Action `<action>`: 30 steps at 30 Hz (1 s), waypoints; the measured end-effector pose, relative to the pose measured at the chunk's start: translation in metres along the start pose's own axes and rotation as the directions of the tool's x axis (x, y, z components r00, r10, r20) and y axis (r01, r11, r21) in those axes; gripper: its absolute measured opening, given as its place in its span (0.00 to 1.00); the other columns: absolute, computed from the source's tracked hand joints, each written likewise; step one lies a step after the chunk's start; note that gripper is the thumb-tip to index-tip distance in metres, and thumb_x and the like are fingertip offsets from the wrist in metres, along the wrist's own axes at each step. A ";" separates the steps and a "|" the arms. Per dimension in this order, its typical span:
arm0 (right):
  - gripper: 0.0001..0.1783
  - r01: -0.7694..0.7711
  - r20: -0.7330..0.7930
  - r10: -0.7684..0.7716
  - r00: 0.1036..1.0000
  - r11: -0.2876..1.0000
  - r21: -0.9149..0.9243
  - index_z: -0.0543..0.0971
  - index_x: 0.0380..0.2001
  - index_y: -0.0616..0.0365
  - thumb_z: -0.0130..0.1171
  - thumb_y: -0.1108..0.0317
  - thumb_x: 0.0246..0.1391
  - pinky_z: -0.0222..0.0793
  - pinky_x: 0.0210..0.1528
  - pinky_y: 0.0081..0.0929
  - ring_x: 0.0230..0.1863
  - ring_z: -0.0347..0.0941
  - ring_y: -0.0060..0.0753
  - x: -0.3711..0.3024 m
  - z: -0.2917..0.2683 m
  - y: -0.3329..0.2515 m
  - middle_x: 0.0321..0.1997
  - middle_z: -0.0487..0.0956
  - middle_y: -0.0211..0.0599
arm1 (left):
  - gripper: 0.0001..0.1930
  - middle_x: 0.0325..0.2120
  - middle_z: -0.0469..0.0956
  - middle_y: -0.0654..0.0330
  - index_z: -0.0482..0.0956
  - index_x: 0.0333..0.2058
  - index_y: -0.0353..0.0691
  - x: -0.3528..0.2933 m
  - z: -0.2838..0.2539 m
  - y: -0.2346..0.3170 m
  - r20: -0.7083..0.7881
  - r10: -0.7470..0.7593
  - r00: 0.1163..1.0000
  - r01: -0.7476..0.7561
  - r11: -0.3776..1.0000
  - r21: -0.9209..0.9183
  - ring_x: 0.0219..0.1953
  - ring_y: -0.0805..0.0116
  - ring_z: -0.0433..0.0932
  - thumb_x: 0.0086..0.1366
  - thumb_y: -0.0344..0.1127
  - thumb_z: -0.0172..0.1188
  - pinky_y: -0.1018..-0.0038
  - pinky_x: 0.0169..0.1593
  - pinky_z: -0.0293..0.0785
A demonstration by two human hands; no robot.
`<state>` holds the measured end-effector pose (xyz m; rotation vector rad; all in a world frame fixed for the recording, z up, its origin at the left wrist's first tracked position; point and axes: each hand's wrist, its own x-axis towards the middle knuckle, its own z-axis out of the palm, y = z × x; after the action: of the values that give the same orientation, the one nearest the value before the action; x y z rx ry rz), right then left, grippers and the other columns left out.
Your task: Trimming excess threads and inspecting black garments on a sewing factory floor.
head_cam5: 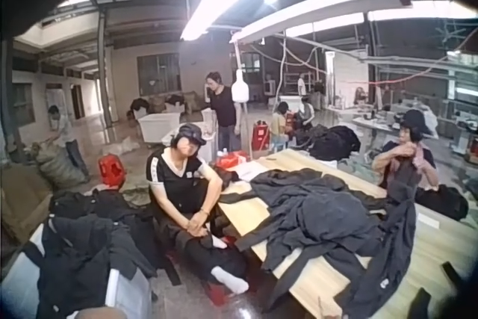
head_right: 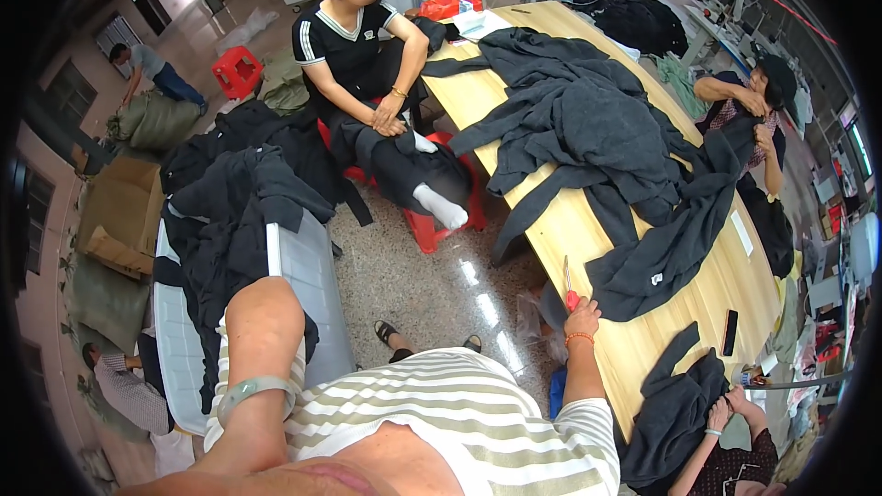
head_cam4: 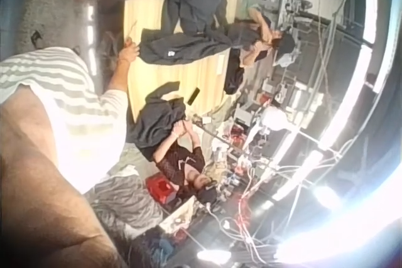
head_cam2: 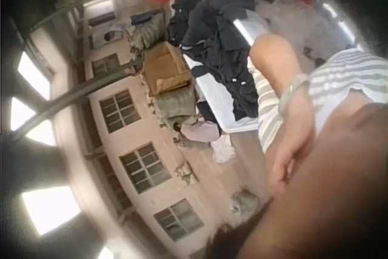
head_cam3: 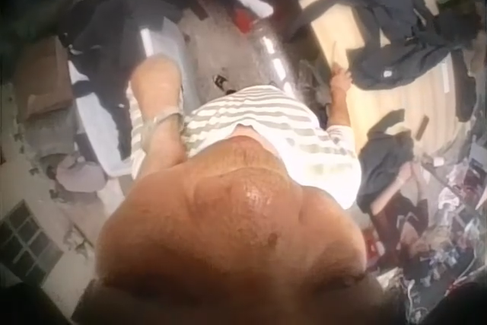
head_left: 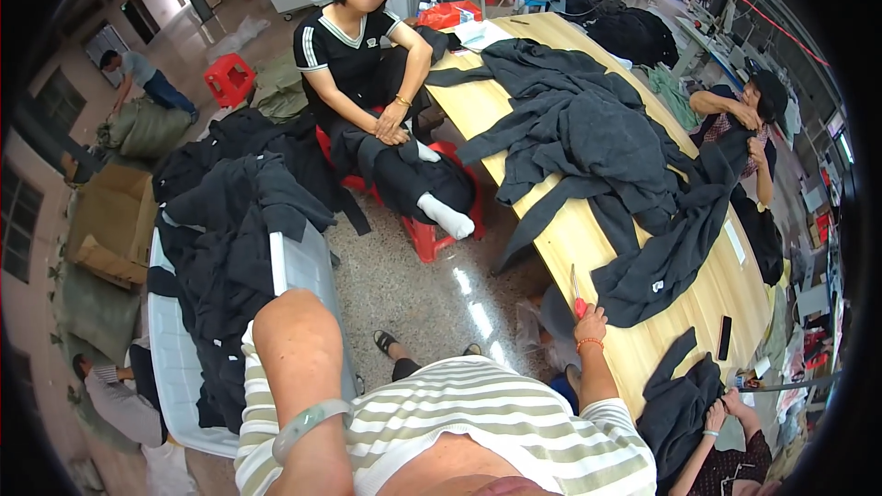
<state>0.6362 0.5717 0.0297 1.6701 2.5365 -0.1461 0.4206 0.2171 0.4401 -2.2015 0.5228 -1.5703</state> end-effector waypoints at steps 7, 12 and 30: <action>0.26 -0.018 -0.059 0.019 0.998 0.999 0.028 0.68 0.45 0.52 0.60 0.75 0.39 0.71 0.46 0.40 0.48 0.68 0.54 0.000 0.026 0.008 0.51 0.67 0.48 | 0.22 0.53 0.68 0.57 0.72 0.49 0.31 0.002 0.027 0.034 0.019 -0.273 0.962 0.261 0.894 -0.363 0.57 0.68 0.63 0.53 0.22 0.62 0.66 0.58 0.60; 0.27 0.040 -0.121 -0.042 0.992 0.999 -0.014 0.66 0.52 0.51 0.52 0.75 0.45 0.69 0.50 0.43 0.60 0.58 0.56 -0.019 0.027 0.003 0.62 0.60 0.49 | 0.23 0.56 0.63 0.55 0.66 0.52 0.30 0.009 0.037 0.024 0.233 -0.504 0.832 0.365 0.180 -0.913 0.59 0.67 0.60 0.57 0.27 0.59 0.68 0.61 0.56; 0.28 0.048 -0.033 -0.045 0.998 0.994 0.095 0.63 0.57 0.53 0.48 0.74 0.49 0.62 0.59 0.42 0.61 0.57 0.61 -0.027 0.025 0.001 0.64 0.59 0.53 | 0.25 0.60 0.58 0.53 0.60 0.56 0.30 0.026 0.025 0.014 0.711 0.013 0.703 -0.254 -0.929 0.269 0.62 0.65 0.57 0.64 0.33 0.54 0.71 0.65 0.51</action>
<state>0.6489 0.5440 0.0083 1.6588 2.6319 -0.2523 0.4513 0.1946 0.4461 0.1404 -0.3820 -0.2871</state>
